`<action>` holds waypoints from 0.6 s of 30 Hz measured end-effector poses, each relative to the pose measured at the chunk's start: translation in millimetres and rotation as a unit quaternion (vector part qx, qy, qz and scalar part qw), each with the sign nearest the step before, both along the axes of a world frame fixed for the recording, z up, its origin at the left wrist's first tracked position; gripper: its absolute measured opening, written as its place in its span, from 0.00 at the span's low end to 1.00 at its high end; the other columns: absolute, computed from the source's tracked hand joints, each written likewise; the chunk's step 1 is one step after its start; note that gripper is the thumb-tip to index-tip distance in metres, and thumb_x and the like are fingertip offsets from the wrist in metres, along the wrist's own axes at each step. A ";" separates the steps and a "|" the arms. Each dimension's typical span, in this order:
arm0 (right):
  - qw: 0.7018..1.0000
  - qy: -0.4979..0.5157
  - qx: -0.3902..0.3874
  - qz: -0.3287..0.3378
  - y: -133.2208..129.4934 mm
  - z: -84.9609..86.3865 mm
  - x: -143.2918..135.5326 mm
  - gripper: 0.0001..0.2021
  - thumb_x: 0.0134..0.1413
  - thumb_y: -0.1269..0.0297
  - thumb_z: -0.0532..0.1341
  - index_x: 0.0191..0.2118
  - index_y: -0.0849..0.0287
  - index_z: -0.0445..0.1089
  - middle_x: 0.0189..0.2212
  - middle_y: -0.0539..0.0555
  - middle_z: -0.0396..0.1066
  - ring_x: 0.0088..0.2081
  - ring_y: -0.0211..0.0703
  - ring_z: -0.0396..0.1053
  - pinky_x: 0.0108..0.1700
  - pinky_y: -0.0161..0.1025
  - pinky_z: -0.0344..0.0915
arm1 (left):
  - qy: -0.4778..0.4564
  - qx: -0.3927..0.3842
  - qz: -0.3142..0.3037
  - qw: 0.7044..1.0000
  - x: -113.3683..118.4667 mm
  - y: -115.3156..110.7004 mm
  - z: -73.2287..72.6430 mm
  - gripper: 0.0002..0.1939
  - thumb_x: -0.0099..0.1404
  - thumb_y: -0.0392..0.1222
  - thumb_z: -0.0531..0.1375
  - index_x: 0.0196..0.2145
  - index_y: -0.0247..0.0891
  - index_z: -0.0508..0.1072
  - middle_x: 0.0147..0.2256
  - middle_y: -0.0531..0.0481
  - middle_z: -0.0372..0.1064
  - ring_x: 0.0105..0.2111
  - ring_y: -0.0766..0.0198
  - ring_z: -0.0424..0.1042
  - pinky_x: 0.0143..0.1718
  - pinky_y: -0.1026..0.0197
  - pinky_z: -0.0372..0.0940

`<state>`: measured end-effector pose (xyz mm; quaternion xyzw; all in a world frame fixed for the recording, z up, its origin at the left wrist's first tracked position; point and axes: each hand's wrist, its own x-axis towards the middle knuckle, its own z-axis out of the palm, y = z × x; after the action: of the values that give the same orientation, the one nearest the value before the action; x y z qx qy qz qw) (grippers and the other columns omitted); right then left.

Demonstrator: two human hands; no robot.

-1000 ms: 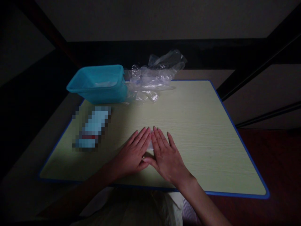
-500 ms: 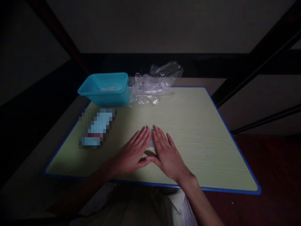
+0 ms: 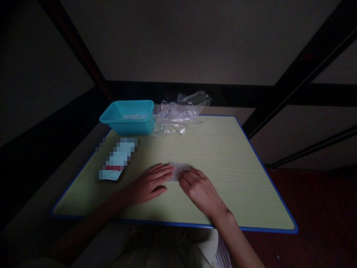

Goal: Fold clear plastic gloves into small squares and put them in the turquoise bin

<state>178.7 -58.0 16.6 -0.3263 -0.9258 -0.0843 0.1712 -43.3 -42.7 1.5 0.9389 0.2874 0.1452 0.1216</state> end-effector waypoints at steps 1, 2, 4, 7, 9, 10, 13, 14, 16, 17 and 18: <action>1.000 -0.006 0.004 0.000 1.0 0.5 -2.0 0.06 0.53 0.75 0.58 0.35 0.64 0.72 0.33 0.55 0.75 0.35 0.45 0.72 0.45 0.45 0.68 | -0.001 0.000 0.001 1.000 0.4 1.1 0.8 0.19 0.62 0.37 0.55 0.51 0.32 0.64 0.56 0.38 0.59 0.58 0.55 0.55 0.59 0.50 0.51; 1.000 -0.013 0.006 -0.002 2.0 1.1 -3.7 0.06 0.53 0.75 0.58 0.34 0.62 0.72 0.33 0.54 0.75 0.36 0.44 0.72 0.47 0.46 0.66 | -0.001 0.000 0.002 1.000 0.7 2.1 1.6 0.19 0.62 0.37 0.55 0.51 0.33 0.65 0.56 0.39 0.60 0.58 0.55 0.57 0.59 0.50 0.52; 1.000 -0.027 0.005 -0.008 3.8 2.4 -6.5 0.07 0.53 0.76 0.57 0.34 0.61 0.71 0.34 0.54 0.75 0.37 0.44 0.72 0.51 0.47 0.63 | -0.001 0.001 0.000 1.000 1.1 4.6 3.0 0.18 0.62 0.37 0.56 0.50 0.34 0.66 0.55 0.40 0.62 0.56 0.56 0.59 0.58 0.51 0.53; 0.999 -0.046 -0.003 -0.018 6.1 4.7 -10.6 0.08 0.52 0.77 0.57 0.36 0.61 0.71 0.36 0.54 0.75 0.39 0.43 0.71 0.52 0.46 0.61 | 0.007 0.008 -0.011 1.000 1.0 9.4 5.0 0.18 0.61 0.38 0.57 0.49 0.32 0.66 0.54 0.38 0.63 0.55 0.54 0.60 0.58 0.50 0.54; 0.998 -0.055 -0.007 -0.020 7.5 6.2 -13.4 0.08 0.52 0.77 0.57 0.37 0.61 0.71 0.37 0.54 0.75 0.40 0.43 0.71 0.53 0.46 0.60 | 0.014 0.013 -0.023 1.000 0.8 13.1 6.5 0.18 0.61 0.38 0.57 0.48 0.30 0.67 0.54 0.37 0.63 0.55 0.53 0.60 0.58 0.50 0.53; 0.998 -0.058 -0.010 -0.022 8.2 6.9 -14.8 0.09 0.52 0.77 0.57 0.37 0.61 0.71 0.36 0.54 0.75 0.39 0.43 0.71 0.53 0.45 0.60 | 0.016 0.017 -0.029 0.999 0.9 14.9 7.3 0.18 0.61 0.38 0.57 0.48 0.30 0.67 0.54 0.37 0.63 0.55 0.53 0.60 0.58 0.50 0.53; 0.998 -0.055 -0.027 -0.032 10.3 8.0 -18.6 0.09 0.53 0.77 0.56 0.37 0.60 0.71 0.34 0.52 0.75 0.38 0.43 0.71 0.51 0.45 0.61 | 0.013 0.032 -0.046 0.998 2.6 19.8 8.9 0.16 0.61 0.40 0.57 0.46 0.31 0.68 0.52 0.37 0.64 0.55 0.54 0.60 0.58 0.51 0.52; 0.998 -0.051 -0.034 -0.035 10.8 7.9 -19.6 0.10 0.53 0.77 0.56 0.37 0.59 0.70 0.33 0.52 0.75 0.37 0.43 0.71 0.51 0.45 0.61 | 0.011 0.038 -0.049 0.998 3.6 21.0 9.0 0.16 0.61 0.42 0.57 0.45 0.32 0.68 0.51 0.38 0.65 0.54 0.55 0.60 0.58 0.52 0.52; 0.997 -0.041 -0.044 -0.037 11.8 7.2 -21.0 0.09 0.53 0.77 0.56 0.37 0.58 0.70 0.32 0.51 0.75 0.37 0.42 0.71 0.51 0.45 0.61 | 0.009 0.047 -0.051 0.998 6.1 22.8 7.8 0.15 0.60 0.44 0.58 0.43 0.33 0.69 0.49 0.40 0.67 0.53 0.55 0.62 0.57 0.53 0.53; 0.997 -0.037 -0.048 -0.038 12.1 6.6 -21.5 0.09 0.53 0.77 0.56 0.36 0.58 0.70 0.32 0.51 0.75 0.36 0.41 0.71 0.52 0.45 0.60 | 0.009 0.049 -0.048 0.998 7.4 23.3 6.7 0.14 0.60 0.44 0.58 0.42 0.34 0.69 0.47 0.41 0.68 0.51 0.56 0.63 0.56 0.53 0.54; 0.998 -0.033 -0.049 -0.037 12.3 6.1 -21.9 0.09 0.53 0.77 0.56 0.36 0.58 0.70 0.32 0.51 0.75 0.36 0.41 0.71 0.52 0.45 0.60 | 0.009 0.051 -0.044 0.998 8.6 23.6 5.1 0.13 0.60 0.45 0.58 0.40 0.35 0.69 0.45 0.42 0.69 0.50 0.57 0.64 0.55 0.54 0.55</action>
<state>156.8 -45.7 22.7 -0.3658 -0.9211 -0.0559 0.1211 -34.7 -19.2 6.6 0.9570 0.2388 0.1454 0.0776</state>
